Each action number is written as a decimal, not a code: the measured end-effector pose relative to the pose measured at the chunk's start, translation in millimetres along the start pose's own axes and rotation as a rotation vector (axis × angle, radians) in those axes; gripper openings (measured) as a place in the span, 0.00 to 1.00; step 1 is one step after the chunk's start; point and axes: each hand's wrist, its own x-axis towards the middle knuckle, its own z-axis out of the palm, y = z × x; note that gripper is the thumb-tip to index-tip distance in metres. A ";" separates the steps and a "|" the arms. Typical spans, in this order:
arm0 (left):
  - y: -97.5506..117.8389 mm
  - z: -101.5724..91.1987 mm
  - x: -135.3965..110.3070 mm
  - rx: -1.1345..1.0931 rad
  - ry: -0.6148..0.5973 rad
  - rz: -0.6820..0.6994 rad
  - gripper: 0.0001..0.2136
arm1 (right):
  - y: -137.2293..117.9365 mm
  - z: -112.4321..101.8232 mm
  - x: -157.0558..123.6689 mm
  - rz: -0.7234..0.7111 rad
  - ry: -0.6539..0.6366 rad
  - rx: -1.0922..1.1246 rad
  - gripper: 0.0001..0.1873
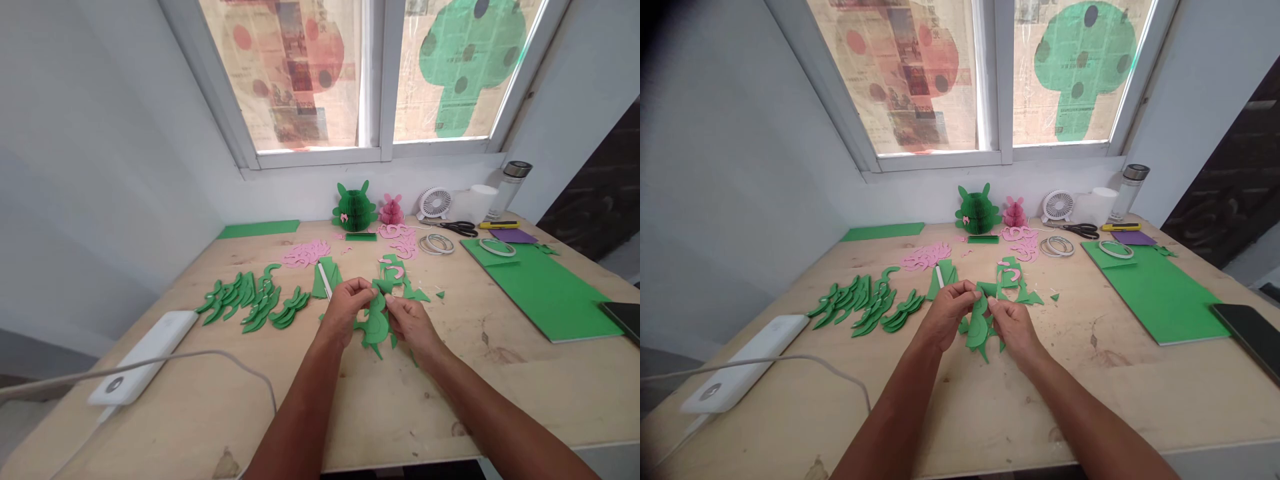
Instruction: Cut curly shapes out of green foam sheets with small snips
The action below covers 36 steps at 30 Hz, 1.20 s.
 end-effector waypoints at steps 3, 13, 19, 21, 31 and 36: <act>0.2 0.0 -0.4 -0.002 0.000 -0.005 0.10 | 0.0 0.0 0.6 -0.009 -0.001 -0.008 0.26; 6.8 3.9 -4.7 -0.031 0.029 -0.020 0.09 | -3.7 0.1 -0.6 -0.006 0.019 -0.044 0.28; 7.2 4.3 -4.6 -0.045 0.052 -0.016 0.09 | -2.8 -0.4 -0.1 -0.007 0.016 -0.038 0.28; 6.2 3.7 -4.0 -0.046 0.054 -0.020 0.09 | -2.3 -0.7 0.1 -0.010 0.016 -0.040 0.28; 6.3 4.3 -3.9 -0.036 0.053 -0.020 0.10 | -0.5 0.0 0.5 -0.014 0.024 -0.032 0.27; 5.1 4.1 -3.4 -0.018 0.039 -0.032 0.09 | 0.0 0.1 0.5 -0.020 0.013 -0.029 0.27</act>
